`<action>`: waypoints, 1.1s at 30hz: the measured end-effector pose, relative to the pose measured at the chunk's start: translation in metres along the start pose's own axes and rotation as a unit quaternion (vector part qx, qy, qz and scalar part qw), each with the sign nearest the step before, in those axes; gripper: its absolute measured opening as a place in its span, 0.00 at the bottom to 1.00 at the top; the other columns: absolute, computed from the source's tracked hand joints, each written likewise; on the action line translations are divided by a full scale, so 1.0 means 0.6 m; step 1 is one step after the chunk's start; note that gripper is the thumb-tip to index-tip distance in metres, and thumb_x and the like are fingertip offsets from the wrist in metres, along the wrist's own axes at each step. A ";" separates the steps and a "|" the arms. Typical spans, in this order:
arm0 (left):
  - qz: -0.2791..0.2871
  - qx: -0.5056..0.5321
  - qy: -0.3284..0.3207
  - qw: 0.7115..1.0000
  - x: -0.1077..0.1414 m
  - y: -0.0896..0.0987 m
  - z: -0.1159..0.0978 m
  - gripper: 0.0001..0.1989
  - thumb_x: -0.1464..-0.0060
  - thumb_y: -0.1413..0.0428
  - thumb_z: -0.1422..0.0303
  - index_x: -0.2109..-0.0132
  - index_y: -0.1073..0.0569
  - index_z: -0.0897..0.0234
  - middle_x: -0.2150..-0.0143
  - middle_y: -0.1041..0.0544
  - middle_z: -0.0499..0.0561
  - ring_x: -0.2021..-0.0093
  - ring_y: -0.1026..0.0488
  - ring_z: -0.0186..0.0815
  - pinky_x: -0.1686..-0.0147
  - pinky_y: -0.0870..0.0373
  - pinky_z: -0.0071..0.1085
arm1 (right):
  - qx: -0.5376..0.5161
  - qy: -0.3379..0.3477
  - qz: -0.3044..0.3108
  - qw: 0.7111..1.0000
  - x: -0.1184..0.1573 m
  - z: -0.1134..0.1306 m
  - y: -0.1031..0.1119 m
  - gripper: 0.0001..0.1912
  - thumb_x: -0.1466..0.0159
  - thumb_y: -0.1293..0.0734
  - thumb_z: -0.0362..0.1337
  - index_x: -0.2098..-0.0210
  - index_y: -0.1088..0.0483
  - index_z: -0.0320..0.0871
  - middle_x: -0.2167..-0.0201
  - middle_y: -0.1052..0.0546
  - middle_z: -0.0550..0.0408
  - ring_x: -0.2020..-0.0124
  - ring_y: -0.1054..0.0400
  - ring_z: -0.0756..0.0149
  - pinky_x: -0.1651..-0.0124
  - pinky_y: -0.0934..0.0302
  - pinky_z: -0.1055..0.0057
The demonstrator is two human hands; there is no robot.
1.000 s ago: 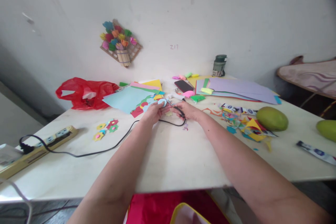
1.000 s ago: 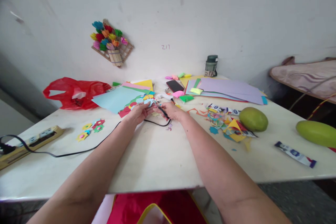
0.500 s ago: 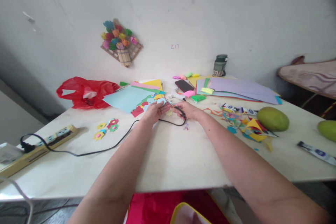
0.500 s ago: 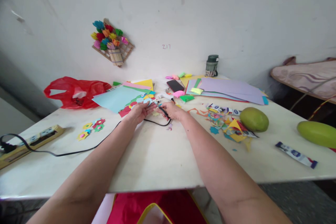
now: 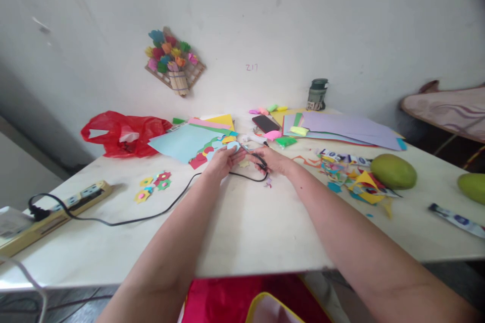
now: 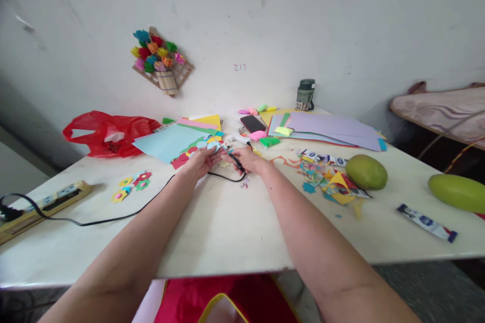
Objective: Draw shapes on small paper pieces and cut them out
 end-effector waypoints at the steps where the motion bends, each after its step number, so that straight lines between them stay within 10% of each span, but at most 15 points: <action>1: 0.002 0.000 -0.001 1.000 0.000 -0.001 0.000 0.02 0.46 0.47 0.78 0.66 0.30 0.70 0.69 0.22 0.56 0.65 0.22 0.38 0.62 0.24 0.31 | 0.000 0.002 0.000 1.000 -0.001 -0.001 0.000 0.18 0.44 0.34 0.51 0.74 0.39 0.42 0.84 0.34 0.62 0.88 0.41 0.77 0.90 0.55 0.81; 33: 0.011 -0.004 0.004 1.000 0.002 -0.007 0.003 0.02 0.46 0.47 0.78 0.66 0.30 0.70 0.69 0.22 0.57 0.67 0.22 0.37 0.65 0.24 0.29 | -0.020 0.010 -0.027 0.999 0.008 0.021 -0.001 0.14 0.43 0.32 0.44 0.75 0.38 0.41 0.88 0.39 0.66 0.89 0.45 0.79 0.88 0.50 0.81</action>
Point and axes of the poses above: each hand's wrist, its own x-axis away from the middle knuckle, its own y-axis out of the back of the hand, z = x × y, the point moved 10 cm from there along -x, towards the middle knuckle
